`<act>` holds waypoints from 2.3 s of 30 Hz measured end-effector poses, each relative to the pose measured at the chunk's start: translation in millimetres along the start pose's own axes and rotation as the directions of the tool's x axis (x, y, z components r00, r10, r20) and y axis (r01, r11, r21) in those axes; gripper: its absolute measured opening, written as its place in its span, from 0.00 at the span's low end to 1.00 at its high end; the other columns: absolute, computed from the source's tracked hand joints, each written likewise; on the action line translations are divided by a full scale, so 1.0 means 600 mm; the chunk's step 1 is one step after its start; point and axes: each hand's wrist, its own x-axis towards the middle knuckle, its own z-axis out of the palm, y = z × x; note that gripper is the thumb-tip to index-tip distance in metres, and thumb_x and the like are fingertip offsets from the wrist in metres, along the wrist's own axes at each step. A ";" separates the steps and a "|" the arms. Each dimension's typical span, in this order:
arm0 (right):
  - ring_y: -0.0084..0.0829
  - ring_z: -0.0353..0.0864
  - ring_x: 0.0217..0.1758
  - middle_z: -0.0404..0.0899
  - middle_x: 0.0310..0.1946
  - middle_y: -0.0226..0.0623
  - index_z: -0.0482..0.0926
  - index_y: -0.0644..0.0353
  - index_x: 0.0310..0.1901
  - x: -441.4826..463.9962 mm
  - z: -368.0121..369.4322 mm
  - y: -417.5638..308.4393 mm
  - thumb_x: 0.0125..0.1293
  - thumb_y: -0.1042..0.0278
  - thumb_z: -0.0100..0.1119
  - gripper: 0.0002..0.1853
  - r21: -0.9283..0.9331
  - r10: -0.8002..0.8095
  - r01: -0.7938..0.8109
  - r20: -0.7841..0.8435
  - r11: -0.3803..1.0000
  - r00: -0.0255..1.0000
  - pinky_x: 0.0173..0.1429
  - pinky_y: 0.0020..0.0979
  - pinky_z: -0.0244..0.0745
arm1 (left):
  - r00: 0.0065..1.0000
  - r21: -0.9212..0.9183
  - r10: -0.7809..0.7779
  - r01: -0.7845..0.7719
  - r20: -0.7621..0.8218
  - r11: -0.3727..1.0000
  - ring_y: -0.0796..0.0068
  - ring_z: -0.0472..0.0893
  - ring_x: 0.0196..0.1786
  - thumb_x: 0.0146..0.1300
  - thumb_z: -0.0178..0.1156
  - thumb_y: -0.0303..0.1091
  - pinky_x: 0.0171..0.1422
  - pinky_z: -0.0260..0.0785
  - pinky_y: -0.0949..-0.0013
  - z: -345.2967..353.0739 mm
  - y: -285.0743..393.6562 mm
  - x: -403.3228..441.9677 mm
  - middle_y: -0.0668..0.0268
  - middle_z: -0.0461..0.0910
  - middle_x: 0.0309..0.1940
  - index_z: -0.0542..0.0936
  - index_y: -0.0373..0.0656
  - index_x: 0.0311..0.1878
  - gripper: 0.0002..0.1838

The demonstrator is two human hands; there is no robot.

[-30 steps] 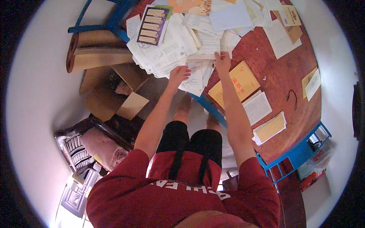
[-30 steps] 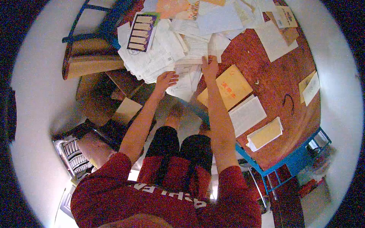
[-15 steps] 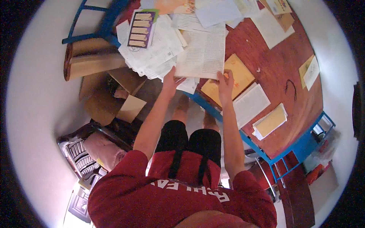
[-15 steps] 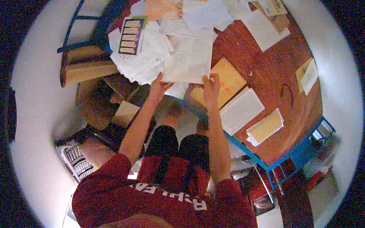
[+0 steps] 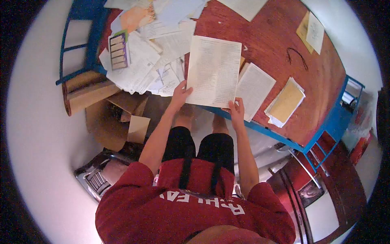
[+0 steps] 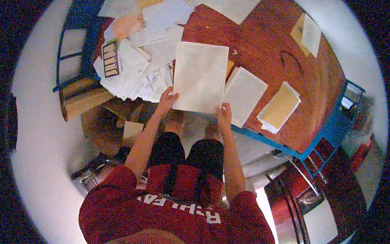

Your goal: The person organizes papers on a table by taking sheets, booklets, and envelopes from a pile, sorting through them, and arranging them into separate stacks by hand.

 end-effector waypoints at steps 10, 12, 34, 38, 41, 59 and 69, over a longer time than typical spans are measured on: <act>0.30 0.77 0.41 0.76 0.41 0.42 0.64 0.60 0.44 -0.061 -0.170 0.073 0.66 0.67 0.50 0.10 -0.009 -0.065 0.065 -0.171 0.998 0.983 0.44 0.32 0.78 | 0.972 0.053 0.053 -0.067 0.230 0.996 0.77 0.79 0.35 0.61 0.54 0.26 0.38 0.71 0.74 0.159 -0.050 -0.009 0.60 0.80 0.35 0.69 0.39 0.51 0.14; 0.27 0.77 0.40 0.76 0.39 0.39 0.65 0.60 0.43 -0.058 -0.203 0.108 0.66 0.66 0.50 0.09 -0.221 -0.212 0.161 -0.234 0.962 0.949 0.43 0.30 0.77 | 0.974 0.078 0.017 -0.035 0.227 0.996 0.76 0.79 0.35 0.62 0.54 0.26 0.38 0.71 0.74 0.191 -0.054 -0.015 0.60 0.80 0.35 0.69 0.39 0.51 0.14; 0.26 0.78 0.37 0.79 0.32 0.35 0.76 0.63 0.38 -0.028 -0.259 0.111 0.59 0.66 0.58 0.10 -0.668 -0.482 0.128 -0.377 0.733 0.791 0.38 0.26 0.73 | 0.967 0.557 0.255 -0.224 0.022 0.800 0.60 0.79 0.42 0.61 0.54 0.36 0.47 0.71 0.66 0.231 -0.140 -0.017 0.52 0.79 0.39 0.69 0.36 0.53 0.20; 0.27 0.79 0.34 0.79 0.31 0.37 0.75 0.64 0.38 0.015 -0.197 0.078 0.62 0.66 0.55 0.10 -0.444 -0.284 0.142 -0.270 0.884 0.920 0.36 0.25 0.73 | 0.974 0.469 0.225 -0.183 -0.036 0.864 0.64 0.80 0.38 0.61 0.53 0.35 0.43 0.72 0.68 0.172 -0.143 -0.020 0.55 0.79 0.38 0.69 0.36 0.53 0.19; 0.27 0.80 0.33 0.79 0.31 0.39 0.74 0.66 0.37 0.071 -0.119 0.057 0.64 0.66 0.53 0.10 -0.342 -0.267 0.202 -0.154 0.918 0.951 0.35 0.25 0.73 | 0.989 0.175 0.012 0.014 -0.150 0.984 0.71 0.80 0.35 0.62 0.52 0.34 0.38 0.72 0.71 0.127 -0.122 -0.027 0.59 0.80 0.37 0.70 0.36 0.52 0.17; 0.37 0.71 0.53 0.71 0.48 0.45 0.66 0.69 0.52 0.265 0.365 -0.033 0.62 0.70 0.55 0.19 0.271 0.185 -0.165 -0.049 0.948 0.982 0.52 0.37 0.75 | 0.975 -0.303 -0.108 0.046 -0.192 0.952 0.65 0.81 0.41 0.65 0.51 0.40 0.45 0.74 0.67 -0.198 0.042 0.073 0.55 0.79 0.41 0.72 0.36 0.49 0.17; 0.31 0.80 0.32 0.78 0.36 0.44 0.74 0.74 0.39 0.246 0.367 -0.043 0.61 0.69 0.56 0.13 -0.128 -0.071 0.065 -0.049 0.990 0.996 0.33 0.28 0.81 | 0.966 -0.272 -0.172 0.115 -0.194 0.955 0.66 0.80 0.41 0.66 0.49 0.41 0.46 0.74 0.66 -0.189 0.050 0.088 0.56 0.80 0.40 0.74 0.36 0.47 0.17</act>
